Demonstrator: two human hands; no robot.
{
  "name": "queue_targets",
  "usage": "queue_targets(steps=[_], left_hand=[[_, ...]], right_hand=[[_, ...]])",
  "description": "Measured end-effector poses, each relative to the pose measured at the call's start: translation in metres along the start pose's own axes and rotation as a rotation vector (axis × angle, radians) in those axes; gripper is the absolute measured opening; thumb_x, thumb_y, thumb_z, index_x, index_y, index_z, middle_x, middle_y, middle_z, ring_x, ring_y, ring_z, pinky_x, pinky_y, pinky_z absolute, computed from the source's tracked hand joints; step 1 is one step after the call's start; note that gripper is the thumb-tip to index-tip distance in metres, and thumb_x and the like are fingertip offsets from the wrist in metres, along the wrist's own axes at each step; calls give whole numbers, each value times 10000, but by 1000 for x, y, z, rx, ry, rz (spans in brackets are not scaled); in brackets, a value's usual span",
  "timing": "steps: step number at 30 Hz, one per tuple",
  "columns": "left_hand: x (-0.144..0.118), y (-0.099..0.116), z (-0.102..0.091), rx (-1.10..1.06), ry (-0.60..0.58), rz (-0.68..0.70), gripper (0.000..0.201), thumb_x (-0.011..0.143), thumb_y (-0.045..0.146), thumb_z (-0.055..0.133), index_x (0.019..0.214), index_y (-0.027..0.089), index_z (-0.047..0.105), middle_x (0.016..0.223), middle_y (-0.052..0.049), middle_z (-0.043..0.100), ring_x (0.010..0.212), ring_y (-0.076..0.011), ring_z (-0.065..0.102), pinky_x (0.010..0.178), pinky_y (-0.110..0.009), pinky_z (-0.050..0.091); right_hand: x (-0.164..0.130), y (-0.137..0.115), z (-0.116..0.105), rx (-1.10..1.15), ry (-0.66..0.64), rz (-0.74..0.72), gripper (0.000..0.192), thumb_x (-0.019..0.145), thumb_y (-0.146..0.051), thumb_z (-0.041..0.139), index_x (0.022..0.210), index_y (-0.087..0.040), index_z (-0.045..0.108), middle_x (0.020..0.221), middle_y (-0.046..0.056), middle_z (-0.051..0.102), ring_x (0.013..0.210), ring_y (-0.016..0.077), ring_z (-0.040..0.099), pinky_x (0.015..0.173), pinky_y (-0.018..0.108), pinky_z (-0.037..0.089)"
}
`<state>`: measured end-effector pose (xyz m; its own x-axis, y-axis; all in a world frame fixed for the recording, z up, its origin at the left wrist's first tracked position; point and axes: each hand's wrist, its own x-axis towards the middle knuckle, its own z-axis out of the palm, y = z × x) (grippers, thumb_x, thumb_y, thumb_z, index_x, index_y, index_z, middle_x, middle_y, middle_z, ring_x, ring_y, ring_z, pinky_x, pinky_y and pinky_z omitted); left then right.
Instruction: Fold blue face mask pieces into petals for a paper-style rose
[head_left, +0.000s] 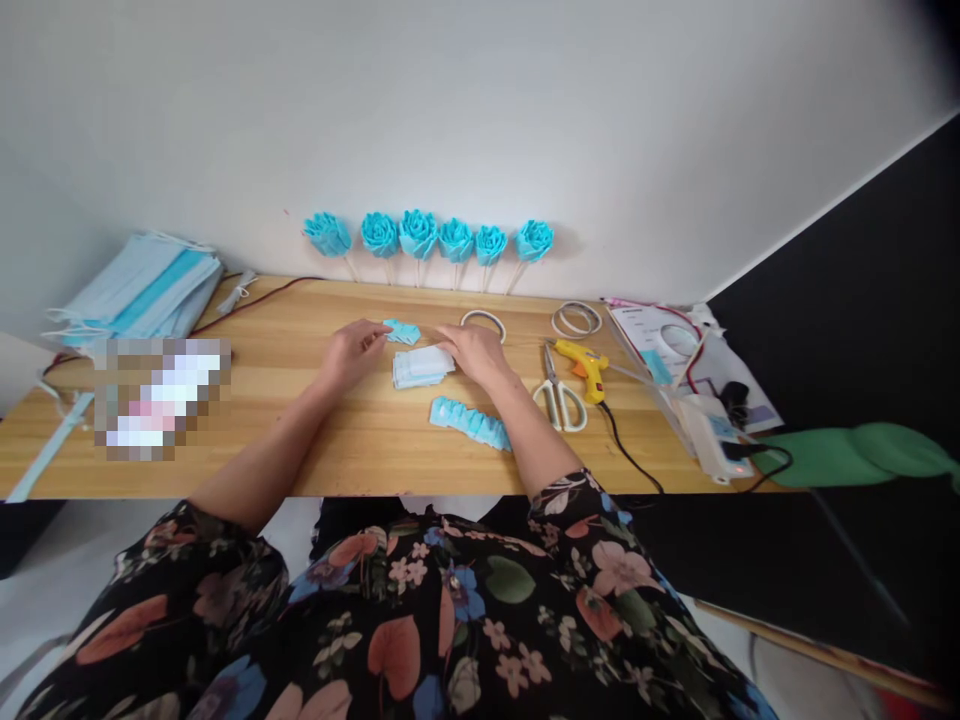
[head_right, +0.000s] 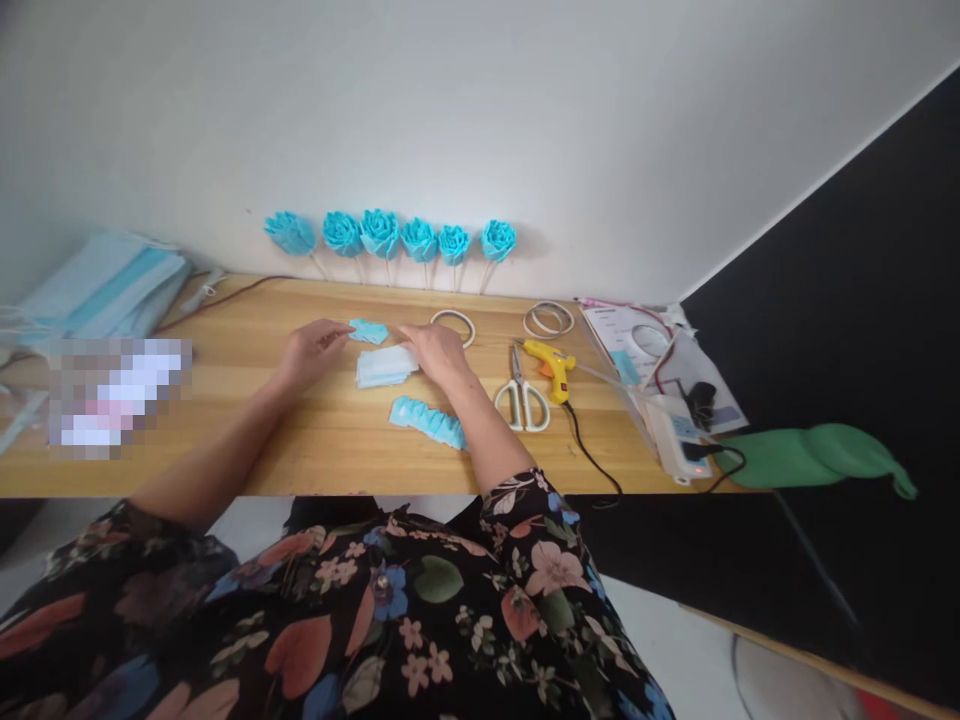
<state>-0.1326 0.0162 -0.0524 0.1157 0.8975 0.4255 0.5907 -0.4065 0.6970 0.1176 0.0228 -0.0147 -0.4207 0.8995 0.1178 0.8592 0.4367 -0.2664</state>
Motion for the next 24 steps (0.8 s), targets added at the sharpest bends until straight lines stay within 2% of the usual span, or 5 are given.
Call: queue_targets(steps=[5, 11, 14, 20, 24], left_hand=[[8, 18, -4, -97, -26, -66, 331, 852, 406, 603, 1021, 175, 769, 965, -97, 767, 808, -195, 659, 736, -322, 497], [24, 64, -16, -567, -317, -179, 698, 783, 439, 771, 1406, 201, 566, 1270, -150, 709, 1150, -276, 672, 917, -375, 536], [24, 78, -6, -815, -450, -329, 786, 730, 388, 834, 1433, 207, 533, 1219, -159, 724, 1070, -280, 709, 853, -377, 572], [19, 85, 30, -976, -244, -523, 540, 612, 213, 857, 1114, 159, 665, 952, -74, 758, 748, -201, 727, 655, -312, 577], [15, 84, 35, -967, -123, -540, 426, 638, 232, 818, 1019, 152, 646, 811, -56, 744, 609, -165, 684, 552, -274, 509]], right_hand=[[-3, -1, -9, 63, 47, -32, 359, 975, -304, 574, 1315, -249, 674, 1126, 104, 775, 1029, 264, 696, 838, 335, 457], [-10, -2, -35, 512, 146, -124, 411, 950, -304, 589, 1358, -284, 630, 974, -3, 777, 822, 156, 674, 778, 274, 473], [-14, 1, -45, 630, 202, -108, 424, 929, -302, 595, 1347, -244, 635, 930, -4, 763, 780, 143, 655, 747, 257, 477], [-23, 11, -45, 596, 275, 2, 426, 967, -328, 499, 1361, -213, 613, 1019, 39, 770, 809, 161, 675, 798, 283, 509], [-31, 15, -27, 567, 340, -8, 432, 975, -289, 447, 1391, -240, 554, 1256, 80, 718, 1112, 197, 671, 915, 315, 523]])
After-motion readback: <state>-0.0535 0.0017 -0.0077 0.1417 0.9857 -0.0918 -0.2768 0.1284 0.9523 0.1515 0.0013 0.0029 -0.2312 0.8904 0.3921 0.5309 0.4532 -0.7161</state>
